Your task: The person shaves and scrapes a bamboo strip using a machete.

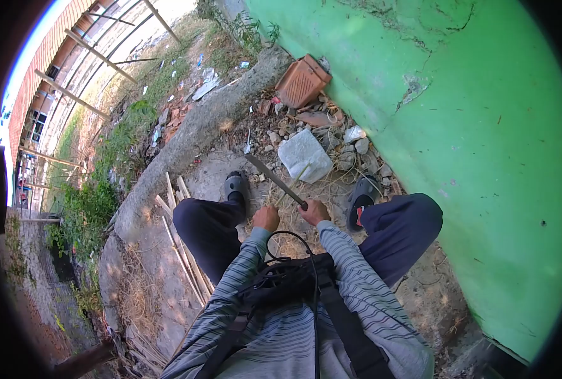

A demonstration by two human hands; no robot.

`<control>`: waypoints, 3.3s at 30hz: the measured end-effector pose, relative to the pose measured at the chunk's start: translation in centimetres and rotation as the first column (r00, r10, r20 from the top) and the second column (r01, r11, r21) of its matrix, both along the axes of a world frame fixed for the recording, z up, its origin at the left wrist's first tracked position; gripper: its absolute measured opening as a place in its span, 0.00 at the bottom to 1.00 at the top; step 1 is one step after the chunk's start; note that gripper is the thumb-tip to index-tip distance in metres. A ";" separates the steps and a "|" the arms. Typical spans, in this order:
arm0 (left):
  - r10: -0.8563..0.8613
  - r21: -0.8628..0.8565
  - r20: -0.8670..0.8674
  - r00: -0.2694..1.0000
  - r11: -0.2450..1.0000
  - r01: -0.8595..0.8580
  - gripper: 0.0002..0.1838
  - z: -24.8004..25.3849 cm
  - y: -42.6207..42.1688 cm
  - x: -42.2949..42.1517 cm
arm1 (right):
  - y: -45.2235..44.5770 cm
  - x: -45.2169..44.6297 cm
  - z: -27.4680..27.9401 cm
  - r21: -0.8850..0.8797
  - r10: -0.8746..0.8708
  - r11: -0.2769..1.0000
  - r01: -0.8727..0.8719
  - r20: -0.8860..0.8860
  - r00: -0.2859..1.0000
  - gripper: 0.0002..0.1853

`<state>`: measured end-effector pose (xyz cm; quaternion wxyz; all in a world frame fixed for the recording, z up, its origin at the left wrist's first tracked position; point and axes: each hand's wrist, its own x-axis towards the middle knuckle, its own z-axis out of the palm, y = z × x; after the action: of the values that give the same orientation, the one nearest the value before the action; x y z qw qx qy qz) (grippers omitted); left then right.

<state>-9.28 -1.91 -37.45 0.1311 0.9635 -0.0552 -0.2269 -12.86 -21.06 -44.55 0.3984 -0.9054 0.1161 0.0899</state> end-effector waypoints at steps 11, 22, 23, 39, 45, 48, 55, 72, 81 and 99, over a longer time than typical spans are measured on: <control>0.160 0.080 0.065 0.985 0.983 -0.165 0.18 -3.3 -0.1 -1.2 | 0.1 0.8 0.7 0.029 -0.054 0.998 0.059 -0.151 0.987 0.16; 0.034 0.118 0.220 0.975 0.991 -0.061 0.09 -3.1 -0.4 -2.4 | 0.0 0.9 -0.9 -0.019 0.063 0.998 -0.065 -0.072 0.995 0.15; -0.012 0.129 0.284 0.959 0.991 -0.025 0.08 -3.7 -0.3 -2.6 | -0.2 0.9 -1.4 -0.025 0.003 1.000 -0.005 -0.082 0.997 0.16; -0.065 0.131 0.289 0.955 0.991 0.028 0.06 -3.1 -0.1 -2.2 | 0.1 1.8 -0.5 -0.075 -0.105 0.993 0.093 -0.179 0.978 0.15; -0.022 0.097 0.203 0.979 0.995 0.002 0.07 -2.2 -0.5 -2.1 | -0.7 1.8 -0.7 -0.014 -0.044 0.999 0.042 -0.135 0.990 0.15; -0.014 0.090 0.226 0.974 0.996 -0.007 0.08 -2.2 -0.4 -2.0 | 0.5 1.5 -1.1 -0.003 0.046 0.999 -0.046 -0.049 0.998 0.14; 0.023 0.095 0.205 0.978 0.995 -0.043 0.07 -1.9 -0.5 -2.1 | -0.6 2.6 -1.8 -0.149 -0.152 0.980 0.129 -0.153 0.977 0.13; -0.052 -0.055 0.079 0.996 0.997 0.056 0.12 0.5 0.6 -0.6 | -0.8 0.8 -0.4 -0.069 -0.088 0.994 0.083 -0.079 0.993 0.16; -0.122 -0.061 0.312 0.942 0.987 0.148 0.10 2.8 3.0 -4.0 | -1.2 1.1 -1.2 -0.090 -0.141 0.987 0.137 -0.042 0.989 0.16; -0.197 0.031 0.383 0.902 0.979 0.200 0.07 9.2 5.8 -7.7 | 1.0 0.1 2.6 -0.024 -0.048 0.999 0.049 0.035 0.998 0.15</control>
<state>-16.96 3.85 -28.28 0.0983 0.9779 -0.1787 -0.0456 -12.80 -20.08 -41.99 0.3911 -0.9086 0.1321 0.0633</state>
